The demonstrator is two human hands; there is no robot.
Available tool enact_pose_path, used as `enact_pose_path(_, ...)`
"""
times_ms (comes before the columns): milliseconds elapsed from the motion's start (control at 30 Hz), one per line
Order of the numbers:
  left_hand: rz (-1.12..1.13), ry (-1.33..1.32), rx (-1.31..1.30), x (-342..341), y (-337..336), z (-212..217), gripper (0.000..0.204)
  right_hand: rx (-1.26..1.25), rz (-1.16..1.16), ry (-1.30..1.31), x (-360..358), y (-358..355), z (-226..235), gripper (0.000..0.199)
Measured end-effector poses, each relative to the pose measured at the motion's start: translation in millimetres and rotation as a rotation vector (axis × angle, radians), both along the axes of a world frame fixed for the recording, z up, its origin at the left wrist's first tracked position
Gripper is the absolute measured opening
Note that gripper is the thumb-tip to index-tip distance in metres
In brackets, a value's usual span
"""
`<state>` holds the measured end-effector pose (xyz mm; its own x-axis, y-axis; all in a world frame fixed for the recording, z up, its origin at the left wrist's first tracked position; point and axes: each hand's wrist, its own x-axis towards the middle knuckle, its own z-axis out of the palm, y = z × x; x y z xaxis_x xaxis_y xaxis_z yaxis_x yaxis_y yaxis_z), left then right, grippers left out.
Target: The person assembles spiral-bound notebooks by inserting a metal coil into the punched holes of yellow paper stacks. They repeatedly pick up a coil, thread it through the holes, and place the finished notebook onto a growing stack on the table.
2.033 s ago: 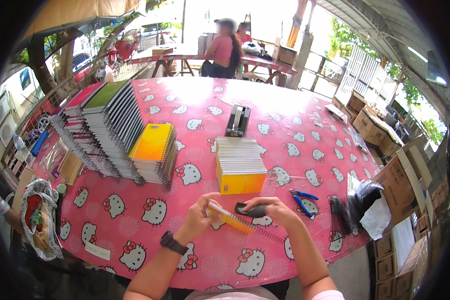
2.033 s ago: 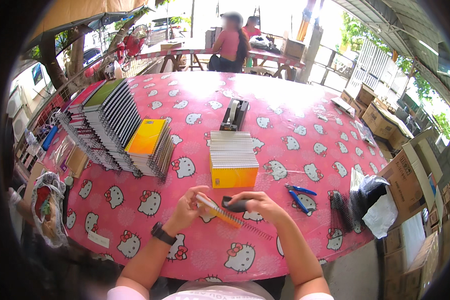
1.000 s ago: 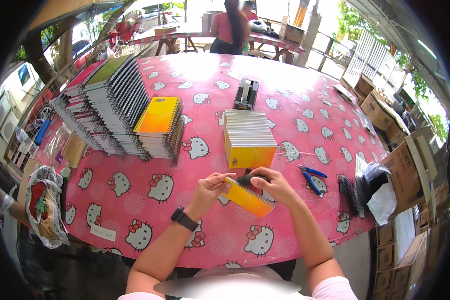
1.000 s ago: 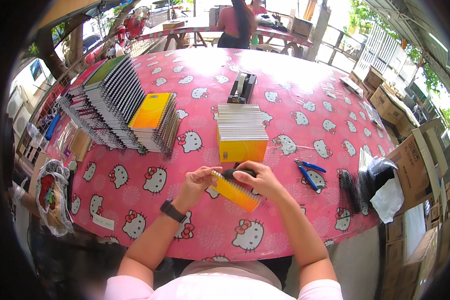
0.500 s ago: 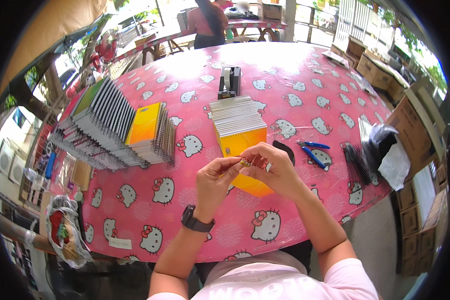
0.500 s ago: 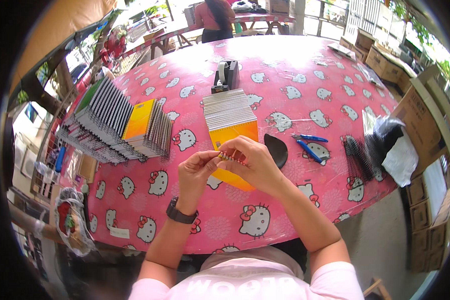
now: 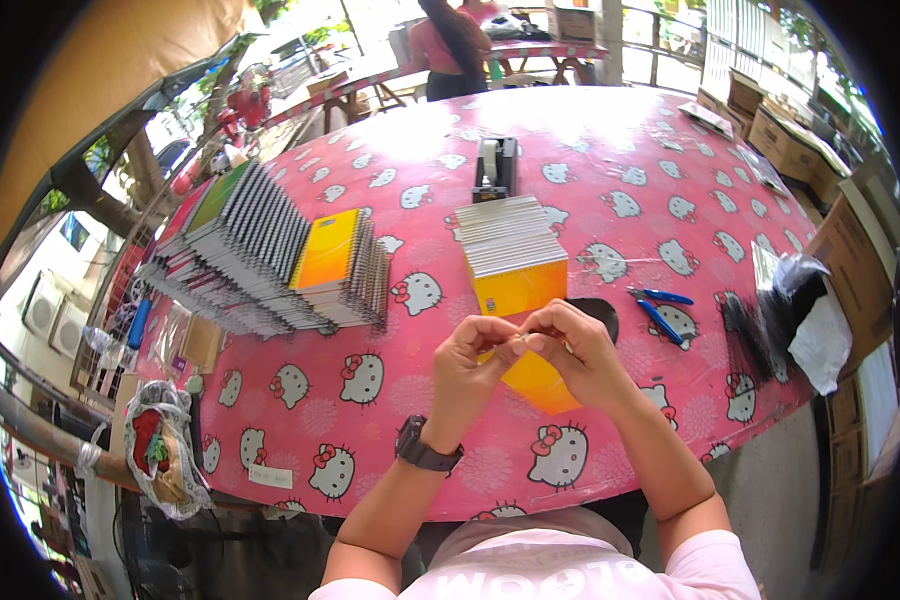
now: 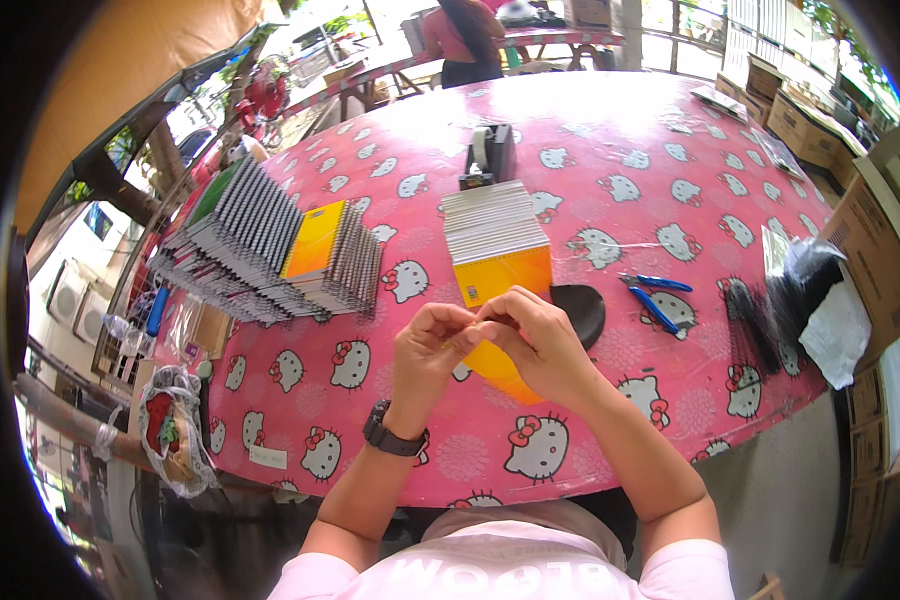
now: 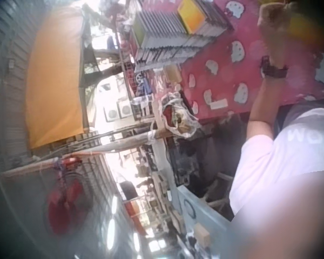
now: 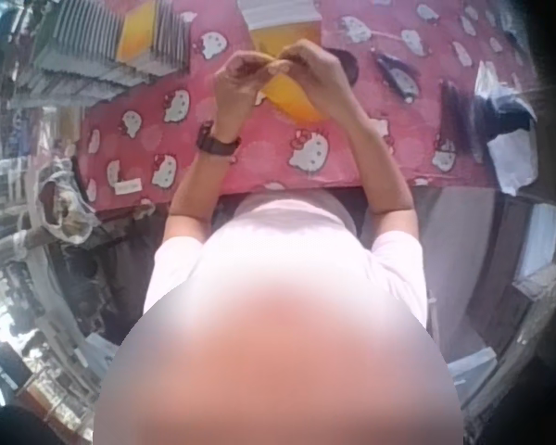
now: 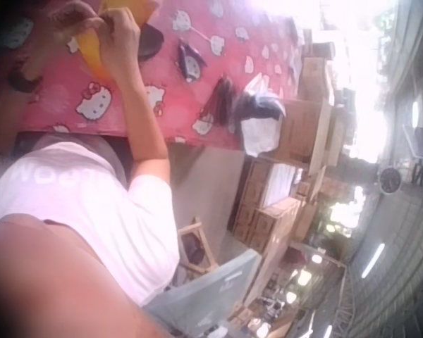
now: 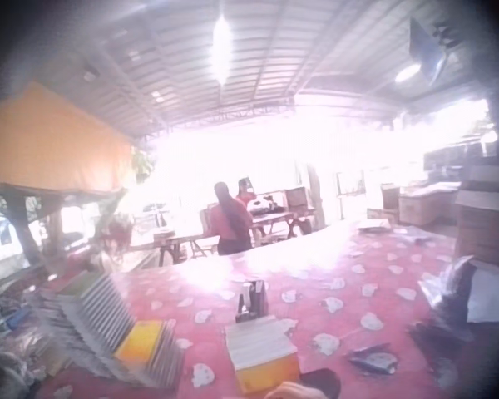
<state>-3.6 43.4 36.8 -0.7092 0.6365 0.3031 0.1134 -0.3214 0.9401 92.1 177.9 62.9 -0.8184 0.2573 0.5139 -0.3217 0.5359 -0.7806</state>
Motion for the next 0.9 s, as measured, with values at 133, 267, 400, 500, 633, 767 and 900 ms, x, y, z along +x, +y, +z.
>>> enact_pose_path(133, 0.002, 0.021, -0.1, -0.8, -0.1, 1.7, 0.019, 0.028, 0.007, 0.08, -4.2, -3.2, -0.3, 0.01)
enact_pose_path(267, 0.09, 0.233, -0.166, -4.4, -2.1, 6.0, 0.018, 0.022, 0.05, -0.021, -3.4, 1.6, -4.9, 0.024)
enact_pose_path(400, 0.322, 0.473, -0.067, -51.8, -10.2, 9.0, 0.013, 0.261, -0.065, 0.094, -6.4, 10.9, -5.6, 0.06)
enact_pose_path(500, 0.645, 0.149, 0.145, -99.9, -41.9, 62.6, 0.013, 0.049, -0.173, -0.019, 4.6, 34.2, -3.8, 0.073)
enact_pose_path(633, 0.972, 0.351, 0.0, -173.7, -86.0, 40.9, 0.023, 0.158, -0.159, -0.184, 12.4, 60.5, -14.6, 0.06)
enact_pose_path(767, 1.099, 0.666, -0.607, -182.9, -99.4, 28.8, 0.026, 0.314, -0.229, -0.325, 5.2, 69.9, -44.3, 0.054)
enact_pose_path(900, 1.142, 0.826, -0.826, -175.7, -94.9, 30.3, 0.026, 0.58, -0.291, -0.514, 3.0, 72.1, -61.4, 0.054)
